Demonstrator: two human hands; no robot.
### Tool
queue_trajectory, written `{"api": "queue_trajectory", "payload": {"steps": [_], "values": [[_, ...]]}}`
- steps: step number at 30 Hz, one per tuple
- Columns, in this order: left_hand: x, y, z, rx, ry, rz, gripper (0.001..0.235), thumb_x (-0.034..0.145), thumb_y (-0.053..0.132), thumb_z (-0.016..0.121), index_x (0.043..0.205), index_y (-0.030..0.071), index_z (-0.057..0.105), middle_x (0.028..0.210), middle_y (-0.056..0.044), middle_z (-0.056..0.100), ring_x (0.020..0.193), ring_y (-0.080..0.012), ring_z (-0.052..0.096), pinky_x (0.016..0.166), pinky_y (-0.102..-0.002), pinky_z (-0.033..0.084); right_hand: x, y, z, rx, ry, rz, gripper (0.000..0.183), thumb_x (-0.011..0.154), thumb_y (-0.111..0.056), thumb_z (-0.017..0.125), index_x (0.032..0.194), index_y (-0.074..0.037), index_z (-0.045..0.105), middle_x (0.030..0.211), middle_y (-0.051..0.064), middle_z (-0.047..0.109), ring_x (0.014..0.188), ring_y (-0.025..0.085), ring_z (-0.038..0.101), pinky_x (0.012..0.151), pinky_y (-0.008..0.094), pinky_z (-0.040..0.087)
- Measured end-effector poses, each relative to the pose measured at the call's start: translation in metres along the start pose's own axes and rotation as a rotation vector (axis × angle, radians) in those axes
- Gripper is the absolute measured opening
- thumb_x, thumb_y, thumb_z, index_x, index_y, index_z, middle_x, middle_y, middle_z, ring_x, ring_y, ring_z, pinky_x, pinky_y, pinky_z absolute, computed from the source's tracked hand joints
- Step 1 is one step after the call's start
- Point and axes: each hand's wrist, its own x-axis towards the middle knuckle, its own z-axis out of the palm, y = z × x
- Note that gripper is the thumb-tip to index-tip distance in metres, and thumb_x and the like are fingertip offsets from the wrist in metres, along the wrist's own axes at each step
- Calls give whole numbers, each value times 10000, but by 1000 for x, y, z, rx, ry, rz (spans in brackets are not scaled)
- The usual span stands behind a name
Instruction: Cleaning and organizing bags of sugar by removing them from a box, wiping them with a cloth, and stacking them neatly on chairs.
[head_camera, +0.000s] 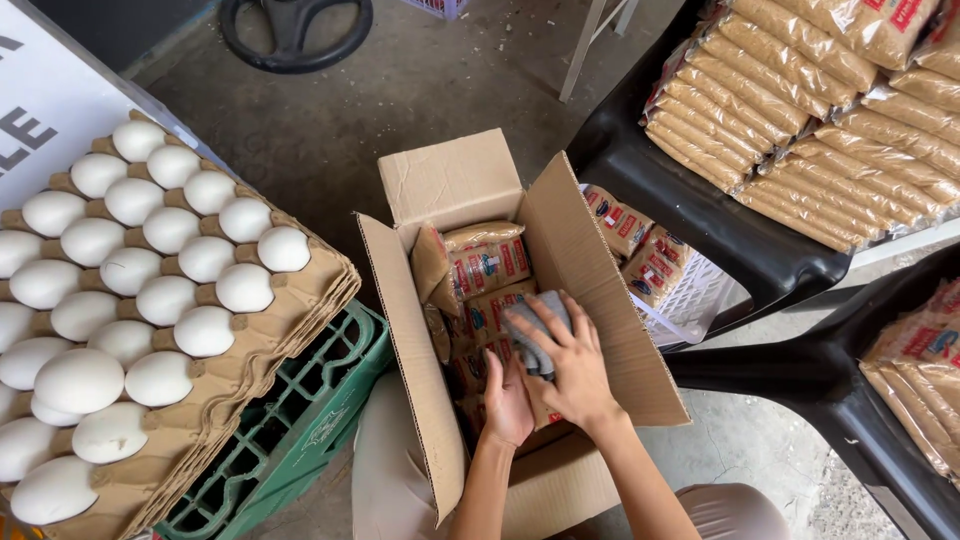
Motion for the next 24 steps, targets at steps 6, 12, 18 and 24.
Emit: {"api": "queue_trajectory", "payload": {"steps": [6, 12, 18, 24], "values": [[-5, 9, 19, -95, 154, 105, 880, 916, 731, 393, 1532, 103, 398, 1531, -105, 492, 1411, -285, 470, 1159, -487, 394, -7, -21, 2, -140, -109, -81, 941, 530, -193, 798, 1425, -365, 565, 1578, 40, 409, 1473, 471, 256, 1198, 652, 174], [0, 6, -7, -76, 202, 211, 805, 967, 682, 425, 1482, 65, 471, 1459, -133, 564, 1321, -317, 555, 1103, -471, 449, -33, -19, 12, -100, -186, -132, 906, 491, -200, 852, 1355, -328, 613, 1571, 45, 394, 1453, 441, 258, 1160, 693, 149], [4, 2, -18, -24, 168, 169, 646, 1017, 514, 480, 1422, 14, 539, 1359, -165, 643, 1212, -313, 635, 1060, -451, 489, -69, -8, 23, -75, -165, -134, 843, 506, -136, 793, 1325, -281, 655, 1539, 38, 441, 1461, 427, 277, 1177, 681, 149], [10, 0, -16, 154, 327, 231, 610, 961, 384, 627, 1463, 69, 486, 1357, -110, 615, 1208, -246, 627, 1025, -432, 510, -97, 8, 35, 73, -50, -123, 765, 517, -108, 762, 1275, -204, 716, 1503, 54, 528, 1461, 433, 333, 1200, 674, 158]]}}
